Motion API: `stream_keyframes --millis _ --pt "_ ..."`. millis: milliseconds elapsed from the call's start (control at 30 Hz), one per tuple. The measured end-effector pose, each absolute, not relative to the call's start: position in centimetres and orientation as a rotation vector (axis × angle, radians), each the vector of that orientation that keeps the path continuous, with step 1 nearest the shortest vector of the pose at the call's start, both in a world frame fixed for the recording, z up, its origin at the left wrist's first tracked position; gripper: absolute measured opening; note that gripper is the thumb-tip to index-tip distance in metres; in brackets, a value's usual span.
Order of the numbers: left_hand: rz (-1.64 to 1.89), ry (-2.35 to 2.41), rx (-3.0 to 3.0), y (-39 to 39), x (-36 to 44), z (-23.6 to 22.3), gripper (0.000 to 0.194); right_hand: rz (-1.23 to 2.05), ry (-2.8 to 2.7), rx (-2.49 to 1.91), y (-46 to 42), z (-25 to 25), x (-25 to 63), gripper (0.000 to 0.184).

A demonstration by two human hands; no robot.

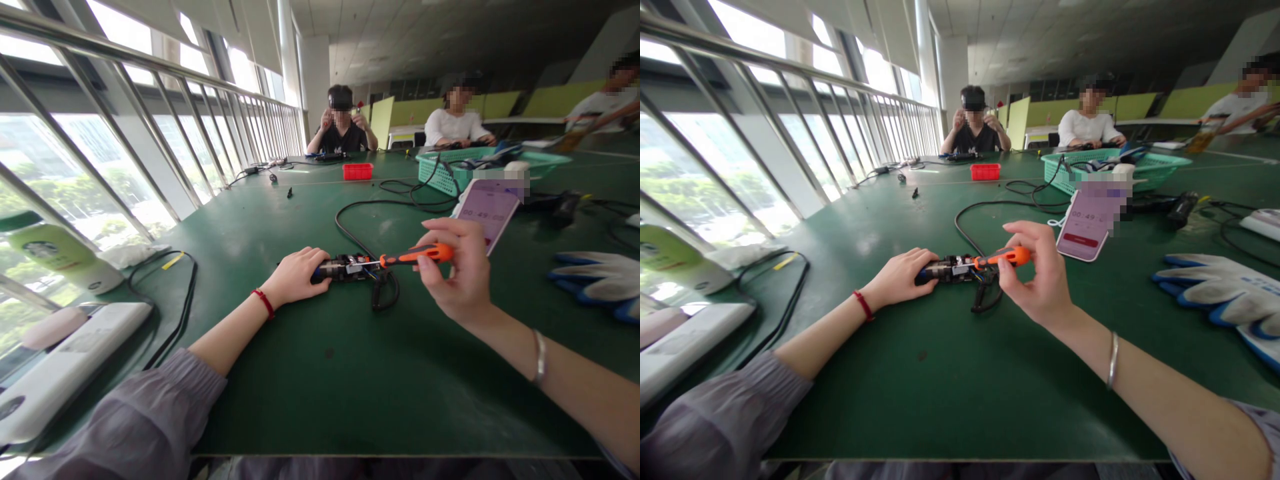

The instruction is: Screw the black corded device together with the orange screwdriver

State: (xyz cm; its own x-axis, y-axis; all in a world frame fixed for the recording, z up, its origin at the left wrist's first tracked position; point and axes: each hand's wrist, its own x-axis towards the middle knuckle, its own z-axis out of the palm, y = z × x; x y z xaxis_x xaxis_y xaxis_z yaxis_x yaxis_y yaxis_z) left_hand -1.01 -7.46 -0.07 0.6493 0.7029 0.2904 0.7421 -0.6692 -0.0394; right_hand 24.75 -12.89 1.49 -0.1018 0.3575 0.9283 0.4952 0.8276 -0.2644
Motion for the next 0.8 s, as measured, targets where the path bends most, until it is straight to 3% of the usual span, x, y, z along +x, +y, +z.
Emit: stream_keyframes --millis 133,333,567,800 --pt "-0.384 -1.2 -2.711 -7.46 -1.04 -0.1 0.03 -0.103 -1.717 -0.643 -12.77 1.29 24.74 0.033" --pt "-0.386 -1.193 -2.711 -7.4 -1.11 -0.19 0.031 -0.143 -1.731 -0.691 -13.18 1.29 24.58 0.008" --pt "-0.375 -1.193 -2.713 -7.45 -1.06 -0.09 0.032 -0.125 -1.697 -0.616 -12.93 0.89 24.45 0.04" --pt "-0.343 -1.188 -2.717 -7.49 -1.03 0.01 0.031 -0.142 -1.758 -0.667 -13.14 0.8 24.71 0.027"
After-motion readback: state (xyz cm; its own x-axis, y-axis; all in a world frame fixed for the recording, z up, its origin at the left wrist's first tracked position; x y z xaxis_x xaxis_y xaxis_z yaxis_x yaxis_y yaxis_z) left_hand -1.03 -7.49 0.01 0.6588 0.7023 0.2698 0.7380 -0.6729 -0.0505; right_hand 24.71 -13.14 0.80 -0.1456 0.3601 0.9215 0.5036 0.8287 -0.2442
